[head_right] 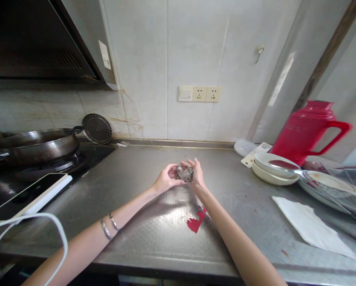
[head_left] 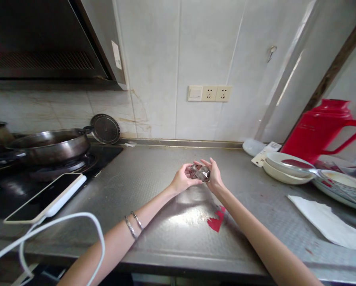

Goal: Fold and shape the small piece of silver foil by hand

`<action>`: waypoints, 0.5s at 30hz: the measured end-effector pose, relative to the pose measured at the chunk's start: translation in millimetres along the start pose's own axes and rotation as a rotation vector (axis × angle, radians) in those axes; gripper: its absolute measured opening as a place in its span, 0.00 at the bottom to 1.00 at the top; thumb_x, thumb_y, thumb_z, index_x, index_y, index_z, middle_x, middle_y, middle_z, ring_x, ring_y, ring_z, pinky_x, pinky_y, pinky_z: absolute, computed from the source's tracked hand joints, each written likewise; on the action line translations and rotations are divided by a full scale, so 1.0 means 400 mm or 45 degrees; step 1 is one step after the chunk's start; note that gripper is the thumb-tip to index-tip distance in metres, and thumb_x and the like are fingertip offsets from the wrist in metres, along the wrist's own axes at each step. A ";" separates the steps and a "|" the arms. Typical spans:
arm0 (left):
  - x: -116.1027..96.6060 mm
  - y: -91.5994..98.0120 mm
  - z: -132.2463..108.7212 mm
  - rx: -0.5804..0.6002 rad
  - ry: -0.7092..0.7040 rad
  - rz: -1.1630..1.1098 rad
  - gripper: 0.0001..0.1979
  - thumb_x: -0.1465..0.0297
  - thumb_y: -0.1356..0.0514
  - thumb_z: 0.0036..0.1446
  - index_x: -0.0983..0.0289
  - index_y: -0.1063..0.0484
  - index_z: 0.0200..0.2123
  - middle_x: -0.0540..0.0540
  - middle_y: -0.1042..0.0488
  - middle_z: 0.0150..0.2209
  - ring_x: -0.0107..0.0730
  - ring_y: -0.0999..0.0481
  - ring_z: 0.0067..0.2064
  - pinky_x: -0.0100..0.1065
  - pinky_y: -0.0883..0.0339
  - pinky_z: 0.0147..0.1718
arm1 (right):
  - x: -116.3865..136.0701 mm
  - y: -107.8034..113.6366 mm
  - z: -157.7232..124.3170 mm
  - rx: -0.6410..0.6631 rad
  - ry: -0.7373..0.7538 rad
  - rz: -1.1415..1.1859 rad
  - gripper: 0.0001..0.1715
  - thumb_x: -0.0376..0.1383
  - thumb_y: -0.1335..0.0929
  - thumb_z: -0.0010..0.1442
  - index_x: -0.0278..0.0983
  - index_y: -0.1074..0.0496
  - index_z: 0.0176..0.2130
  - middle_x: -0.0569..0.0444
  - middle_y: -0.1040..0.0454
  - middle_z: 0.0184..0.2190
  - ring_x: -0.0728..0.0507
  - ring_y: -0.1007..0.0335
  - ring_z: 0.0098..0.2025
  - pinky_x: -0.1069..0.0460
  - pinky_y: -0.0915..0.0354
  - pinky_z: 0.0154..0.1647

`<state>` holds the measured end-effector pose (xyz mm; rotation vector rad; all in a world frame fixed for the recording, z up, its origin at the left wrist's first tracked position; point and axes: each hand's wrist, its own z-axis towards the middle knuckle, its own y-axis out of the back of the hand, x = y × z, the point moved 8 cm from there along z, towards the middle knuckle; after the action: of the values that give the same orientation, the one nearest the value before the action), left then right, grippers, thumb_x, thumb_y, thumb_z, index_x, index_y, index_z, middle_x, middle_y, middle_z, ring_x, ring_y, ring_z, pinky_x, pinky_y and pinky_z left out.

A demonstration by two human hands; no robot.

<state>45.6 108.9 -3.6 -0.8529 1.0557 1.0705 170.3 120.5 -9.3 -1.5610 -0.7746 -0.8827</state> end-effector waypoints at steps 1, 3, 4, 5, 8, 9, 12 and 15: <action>0.003 0.000 0.004 0.003 0.014 -0.034 0.41 0.74 0.25 0.29 0.67 0.35 0.51 0.61 0.25 0.45 0.41 0.24 0.44 0.46 0.33 0.50 | 0.005 -0.007 -0.004 0.019 0.010 -0.006 0.26 0.49 0.42 0.62 0.35 0.30 0.47 0.46 0.20 0.40 0.41 0.24 0.36 0.48 0.28 0.36; 0.007 -0.009 0.008 0.068 0.039 -0.082 0.40 0.73 0.24 0.28 0.67 0.33 0.49 0.60 0.24 0.45 0.41 0.24 0.45 0.45 0.33 0.50 | 0.012 -0.019 -0.013 0.040 0.046 -0.030 0.25 0.50 0.41 0.61 0.35 0.30 0.46 0.47 0.20 0.41 0.41 0.24 0.38 0.48 0.29 0.38; 0.009 -0.018 0.008 0.122 0.050 -0.097 0.38 0.73 0.25 0.28 0.68 0.32 0.47 0.60 0.24 0.44 0.42 0.24 0.45 0.45 0.34 0.50 | 0.013 -0.023 -0.017 0.045 0.065 -0.043 0.25 0.49 0.41 0.61 0.35 0.29 0.46 0.47 0.20 0.40 0.41 0.24 0.39 0.48 0.29 0.39; 0.011 -0.027 0.007 0.178 0.061 -0.106 0.37 0.72 0.25 0.29 0.68 0.31 0.46 0.60 0.24 0.43 0.42 0.24 0.45 0.45 0.34 0.50 | 0.012 -0.026 -0.021 0.049 0.076 -0.053 0.24 0.49 0.41 0.62 0.35 0.29 0.45 0.48 0.20 0.40 0.41 0.25 0.40 0.48 0.29 0.40; 0.018 -0.036 0.003 0.233 0.071 -0.122 0.35 0.71 0.25 0.30 0.68 0.31 0.46 0.61 0.23 0.43 0.43 0.24 0.46 0.46 0.35 0.51 | 0.001 -0.030 -0.026 0.061 0.066 -0.056 0.24 0.48 0.41 0.62 0.35 0.29 0.45 0.47 0.20 0.39 0.40 0.25 0.40 0.47 0.30 0.42; 0.022 -0.033 0.003 0.216 0.069 -0.115 0.35 0.71 0.25 0.31 0.68 0.32 0.46 0.61 0.24 0.44 0.43 0.24 0.46 0.46 0.35 0.51 | -0.004 -0.030 -0.025 0.061 0.058 -0.051 0.24 0.49 0.41 0.61 0.35 0.29 0.45 0.47 0.20 0.40 0.40 0.24 0.40 0.47 0.30 0.42; 0.029 -0.015 0.003 0.111 0.016 -0.011 0.39 0.72 0.25 0.31 0.68 0.36 0.49 0.64 0.26 0.47 0.43 0.25 0.48 0.47 0.36 0.52 | -0.013 -0.028 -0.021 0.041 0.063 -0.045 0.24 0.49 0.41 0.60 0.36 0.29 0.45 0.48 0.22 0.45 0.41 0.25 0.41 0.47 0.30 0.41; 0.020 0.007 -0.001 -0.024 -0.080 0.157 0.41 0.72 0.26 0.33 0.66 0.40 0.51 0.64 0.27 0.48 0.43 0.26 0.49 0.46 0.36 0.52 | -0.017 -0.021 -0.017 -0.036 0.121 -0.063 0.22 0.47 0.39 0.59 0.36 0.28 0.43 0.49 0.25 0.49 0.41 0.27 0.48 0.50 0.31 0.45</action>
<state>43.7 111.5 -11.5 -0.7724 1.0574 1.2048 158.7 115.1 -10.4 -1.5191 -0.7383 -1.0006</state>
